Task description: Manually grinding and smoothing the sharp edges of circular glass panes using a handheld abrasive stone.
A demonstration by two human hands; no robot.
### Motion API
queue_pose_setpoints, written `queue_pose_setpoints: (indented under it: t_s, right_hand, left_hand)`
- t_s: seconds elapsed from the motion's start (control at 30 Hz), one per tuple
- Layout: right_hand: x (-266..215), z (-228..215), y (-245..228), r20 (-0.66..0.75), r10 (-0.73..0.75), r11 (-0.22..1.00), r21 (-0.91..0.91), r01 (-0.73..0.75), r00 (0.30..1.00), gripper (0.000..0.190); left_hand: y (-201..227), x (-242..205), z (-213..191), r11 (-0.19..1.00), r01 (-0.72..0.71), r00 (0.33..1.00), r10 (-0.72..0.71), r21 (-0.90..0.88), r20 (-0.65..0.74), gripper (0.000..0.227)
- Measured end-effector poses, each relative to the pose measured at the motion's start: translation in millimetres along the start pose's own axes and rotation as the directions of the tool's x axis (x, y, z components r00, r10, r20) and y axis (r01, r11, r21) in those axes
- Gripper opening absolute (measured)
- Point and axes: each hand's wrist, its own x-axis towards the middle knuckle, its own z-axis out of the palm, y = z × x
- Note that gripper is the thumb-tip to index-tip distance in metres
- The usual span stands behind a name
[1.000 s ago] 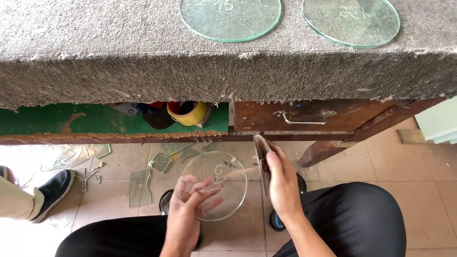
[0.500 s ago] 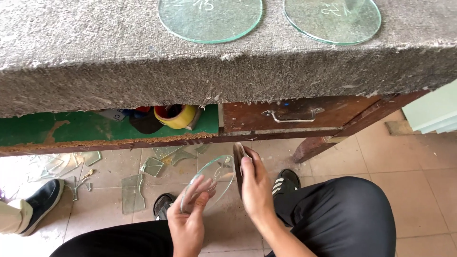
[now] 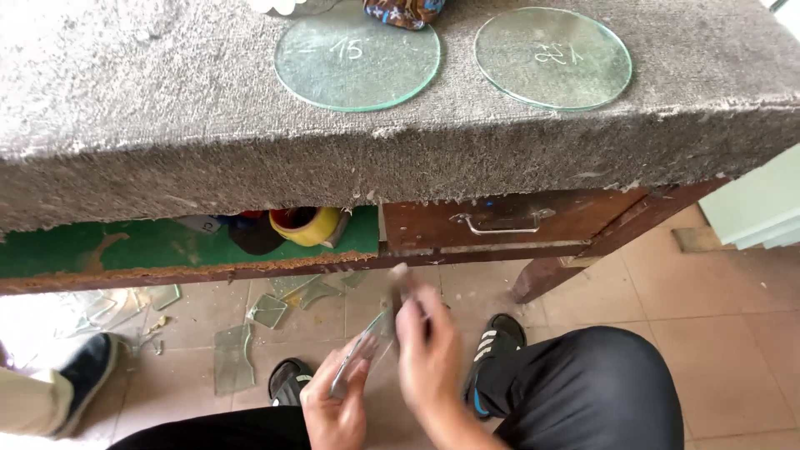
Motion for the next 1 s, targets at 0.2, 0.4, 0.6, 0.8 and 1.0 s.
queue_pose_setpoints:
  t_s: [0.2,0.4,0.6,0.8,1.0]
  right_hand:
    - [-9.0,0.8,2.1,0.017,0.079,0.997,0.019,-0.079,0.997,0.032]
    - [-4.8,2.2,7.1,-0.053,0.204,0.979,0.042,-0.202,0.978,0.043]
    - [27.1,-10.6,32.7,0.117,0.498,0.861,0.049,-0.506,0.859,0.045]
    - [29.8,-19.1,0.5,0.068,0.685,0.720,0.083,-0.689,0.725,0.055]
    - [27.2,-16.1,-36.1,0.103,0.787,0.588,0.174,-0.790,0.608,0.069]
  left_hand:
    - [4.8,5.3,-1.9,0.995,-0.011,1.000,0.010,0.095,0.009,0.029]
    - [10.1,9.4,-5.3,0.997,0.012,0.999,-0.014,0.074,0.031,0.028]
    - [5.1,12.5,-16.3,0.764,0.428,0.879,-0.475,-0.483,0.027,0.047]
    - [23.9,28.2,-27.2,0.403,0.545,0.679,-0.727,-0.735,0.105,0.071]
    - [30.6,40.4,-32.3,0.327,0.529,0.614,-0.785,-0.783,0.087,0.070]
